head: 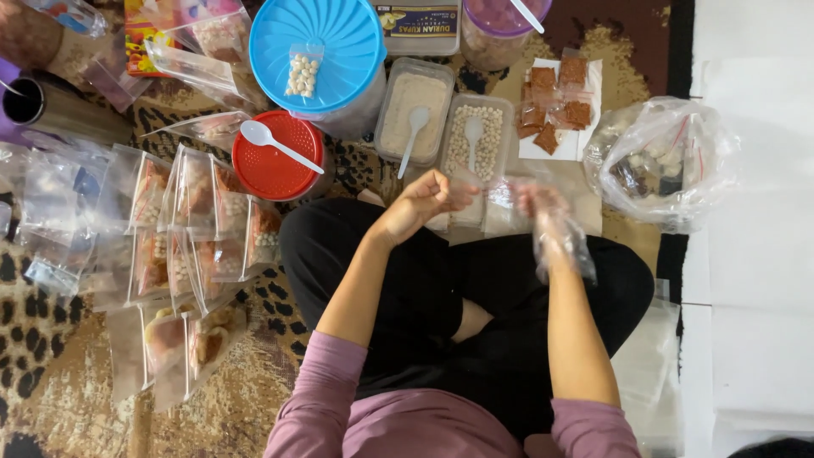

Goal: Manually portioning and packing small white food items into plastic bags

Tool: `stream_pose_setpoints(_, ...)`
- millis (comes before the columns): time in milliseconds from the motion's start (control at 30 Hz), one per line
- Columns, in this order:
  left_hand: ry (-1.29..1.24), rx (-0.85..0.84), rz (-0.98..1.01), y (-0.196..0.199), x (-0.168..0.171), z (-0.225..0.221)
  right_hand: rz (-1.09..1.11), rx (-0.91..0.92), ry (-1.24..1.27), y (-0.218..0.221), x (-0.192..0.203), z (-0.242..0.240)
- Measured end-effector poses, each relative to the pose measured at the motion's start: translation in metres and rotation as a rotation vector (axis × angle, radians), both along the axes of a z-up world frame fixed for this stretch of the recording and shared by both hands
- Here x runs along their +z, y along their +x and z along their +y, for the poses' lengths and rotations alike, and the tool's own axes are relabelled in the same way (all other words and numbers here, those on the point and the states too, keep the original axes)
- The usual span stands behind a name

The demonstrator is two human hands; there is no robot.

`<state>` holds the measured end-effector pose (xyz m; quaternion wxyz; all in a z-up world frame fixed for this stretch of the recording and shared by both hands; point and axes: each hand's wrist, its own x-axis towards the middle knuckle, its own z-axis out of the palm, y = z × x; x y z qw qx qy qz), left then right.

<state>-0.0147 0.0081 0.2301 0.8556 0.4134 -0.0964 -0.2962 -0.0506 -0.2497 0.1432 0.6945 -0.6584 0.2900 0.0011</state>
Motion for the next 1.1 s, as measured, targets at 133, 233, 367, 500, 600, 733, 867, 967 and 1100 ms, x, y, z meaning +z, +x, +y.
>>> stream_pose_setpoints(133,0.093,-0.045,-0.121,-0.024,-0.001,-0.009,-0.044,0.268,0.014,-0.04,0.116,0.055)
stream_pose_setpoints(233,0.15,-0.107,-0.194,-0.044,-0.055,-0.014,-0.079,0.222,-0.145,-0.05,0.123,0.075)
stream_pose_setpoints(367,0.203,-0.069,-0.121,-0.078,-0.02,-0.014,-0.042,-0.006,-0.003,-0.066,0.123,0.073)
stream_pose_setpoints(500,0.184,0.092,-0.014,-0.103,0.002,-0.015,-0.049,0.117,-0.116,-0.088,0.132,0.067)
stream_pose_setpoints(600,0.143,0.161,0.01,-0.106,0.004,-0.015,-0.05,0.153,-0.121,-0.097,0.151,0.072)
stream_pose_setpoints(733,0.212,0.122,-0.064,-0.09,-0.005,-0.009,0.096,0.28,-0.224,-0.093,0.153,0.073)
stream_pose_setpoints(867,1.02,0.384,-0.444,-0.031,-0.028,0.018,0.274,0.397,-0.525,-0.068,0.182,0.071)
stream_pose_setpoints(967,1.607,0.303,-0.668,0.0,-0.082,0.005,0.064,0.504,-0.782,-0.035,0.09,0.055)
stream_pose_setpoints(1100,1.873,0.116,-0.795,0.018,-0.186,-0.028,0.079,0.435,-0.497,-0.001,0.0,0.067)
